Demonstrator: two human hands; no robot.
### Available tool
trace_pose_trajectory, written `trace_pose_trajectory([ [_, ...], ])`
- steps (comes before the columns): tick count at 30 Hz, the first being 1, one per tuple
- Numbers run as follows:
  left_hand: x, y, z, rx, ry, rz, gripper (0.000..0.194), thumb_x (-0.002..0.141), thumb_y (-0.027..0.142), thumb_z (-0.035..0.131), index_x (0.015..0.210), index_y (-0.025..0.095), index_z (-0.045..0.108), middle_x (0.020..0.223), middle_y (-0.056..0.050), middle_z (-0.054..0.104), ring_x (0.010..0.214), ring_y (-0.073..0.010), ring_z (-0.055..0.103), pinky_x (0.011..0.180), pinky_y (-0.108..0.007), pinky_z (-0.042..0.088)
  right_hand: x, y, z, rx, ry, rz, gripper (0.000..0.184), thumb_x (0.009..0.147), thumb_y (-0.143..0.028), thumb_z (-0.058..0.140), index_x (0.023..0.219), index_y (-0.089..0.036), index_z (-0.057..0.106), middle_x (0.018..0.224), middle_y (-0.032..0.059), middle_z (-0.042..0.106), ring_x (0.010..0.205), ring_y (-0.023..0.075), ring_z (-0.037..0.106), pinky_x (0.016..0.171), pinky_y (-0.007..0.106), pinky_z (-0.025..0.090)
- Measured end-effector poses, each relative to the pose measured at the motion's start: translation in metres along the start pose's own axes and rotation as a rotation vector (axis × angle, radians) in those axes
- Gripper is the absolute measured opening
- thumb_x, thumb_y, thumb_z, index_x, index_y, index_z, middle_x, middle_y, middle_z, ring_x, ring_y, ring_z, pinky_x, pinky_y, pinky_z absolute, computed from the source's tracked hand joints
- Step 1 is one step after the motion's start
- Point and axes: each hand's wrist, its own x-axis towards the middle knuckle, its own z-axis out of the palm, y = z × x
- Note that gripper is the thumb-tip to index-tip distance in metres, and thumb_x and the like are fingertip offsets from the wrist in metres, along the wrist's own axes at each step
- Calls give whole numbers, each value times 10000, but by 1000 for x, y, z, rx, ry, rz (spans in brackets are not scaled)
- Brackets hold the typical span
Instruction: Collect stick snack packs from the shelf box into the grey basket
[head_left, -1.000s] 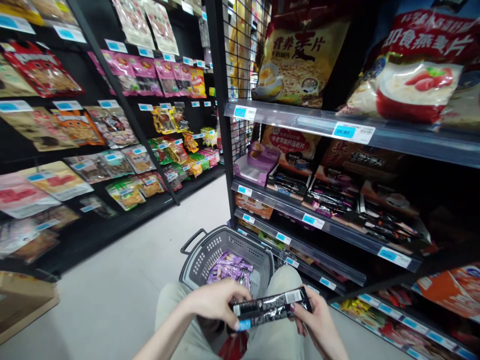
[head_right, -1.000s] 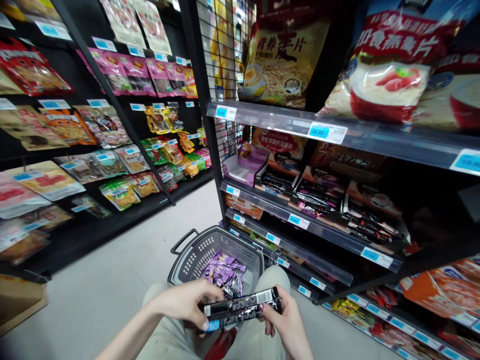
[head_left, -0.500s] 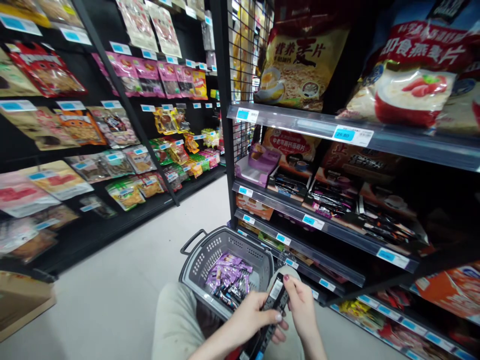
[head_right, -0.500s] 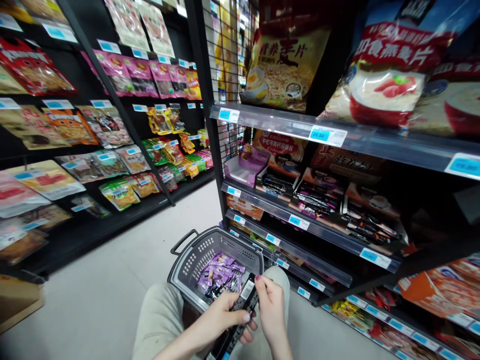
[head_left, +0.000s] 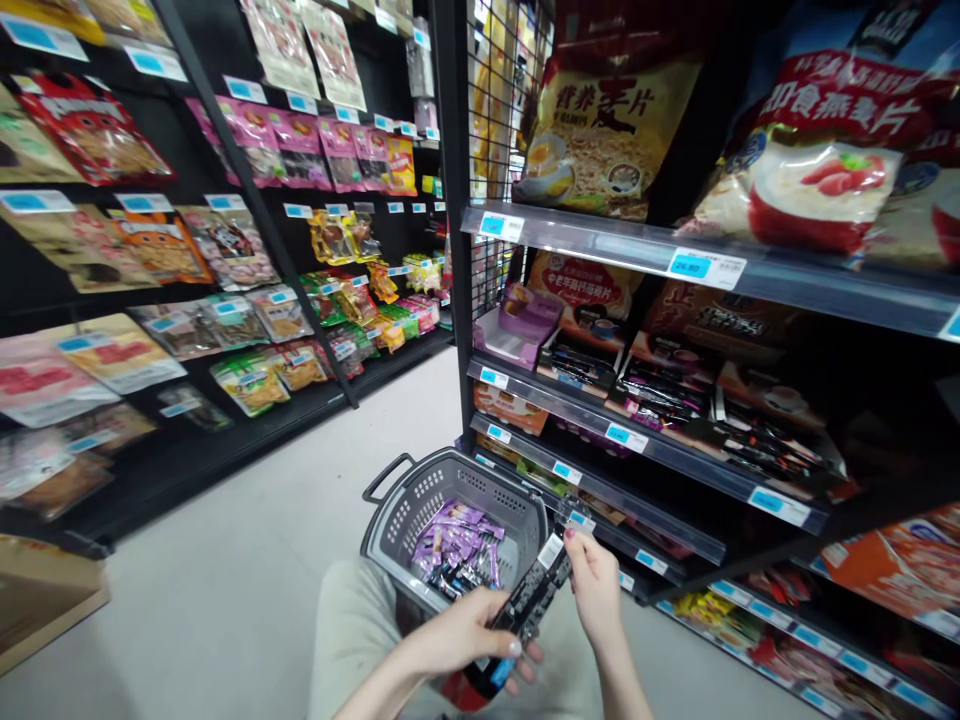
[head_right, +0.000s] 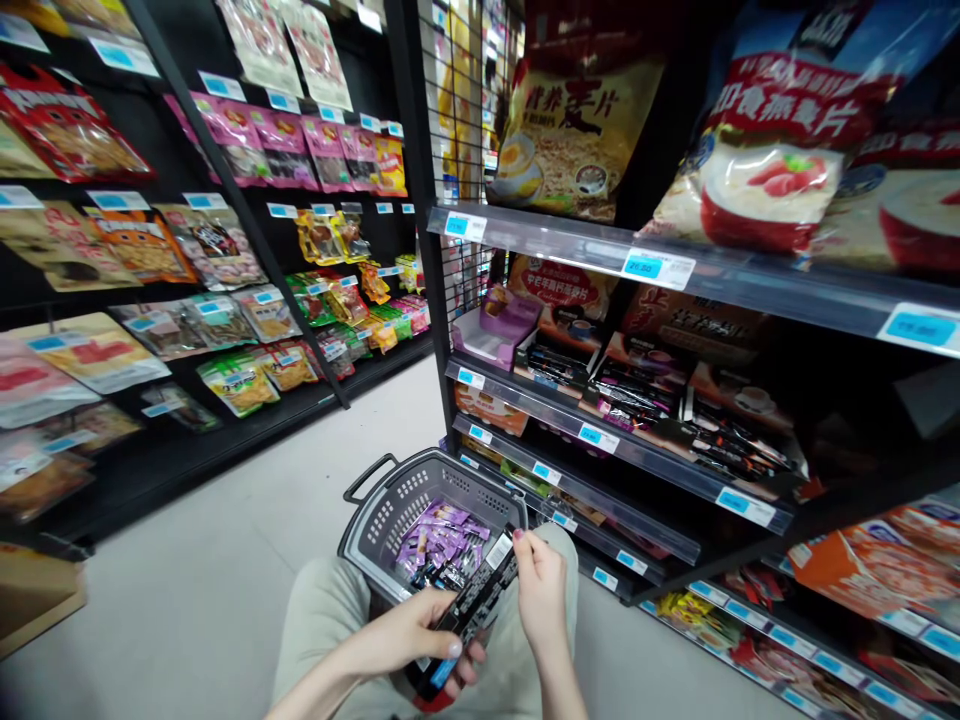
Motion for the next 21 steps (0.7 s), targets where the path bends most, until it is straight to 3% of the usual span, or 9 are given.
trace_pose_trajectory([
  [7, -23, -10, -23, -27, -96, 37, 486, 482, 181, 731, 927, 146, 538, 952, -69, 599, 876, -242, 572, 739, -348, 446, -4, 9, 19, 65, 65, 59, 381, 773, -471, 365, 511, -198, 317, 416, -73, 249, 394, 70, 245, 399, 219, 176],
  [10, -25, -11, -33, -51, -71, 46, 471, 514, 211, 716, 949, 148, 546, 965, -68, 599, 884, -244, 571, 779, -373, 432, 1, 20, 19, 117, 111, 110, 394, 761, -489, 378, 503, -194, 330, 394, -77, 262, 374, 65, 249, 384, 210, 186],
  [12, -21, -16, -47, -42, -20, 26, 410, 562, 224, 684, 942, 131, 562, 940, -79, 612, 857, -239, 582, 773, -379, 438, 7, 33, 18, 140, 69, 131, 399, 747, -492, 406, 494, -188, 349, 375, -76, 288, 363, 63, 271, 378, 203, 208],
  [14, -11, -25, -70, -4, 66, -8, 367, 575, 225, 670, 912, 109, 584, 879, -88, 633, 835, -236, 590, 750, -366, 453, 15, 51, 17, 183, -15, 175, 381, 735, -486, 435, 511, -179, 410, 355, -68, 343, 349, 68, 309, 372, 200, 239],
  [17, 13, -44, -121, 100, 305, -10, 306, 606, 278, 631, 849, 93, 617, 755, -74, 659, 755, -210, 604, 699, -333, 473, 30, 82, 20, 336, -219, 302, 296, 691, -447, 527, 626, -159, 540, 418, -25, 499, 378, 100, 436, 401, 218, 347],
  [19, 32, -58, -159, 247, 426, -2, 288, 628, 285, 594, 834, 89, 637, 715, -60, 666, 677, -188, 604, 660, -311, 479, 42, 107, 26, 483, -354, 411, 274, 663, -415, 574, 724, -148, 592, 623, 39, 613, 533, 147, 559, 523, 262, 443],
  [21, 52, -72, -196, 435, 482, 5, 283, 656, 237, 534, 888, 113, 639, 739, -47, 673, 646, -173, 601, 660, -299, 476, 53, 136, 38, 592, -433, 531, 282, 663, -410, 572, 744, -142, 611, 839, 88, 625, 722, 190, 596, 668, 311, 465],
])
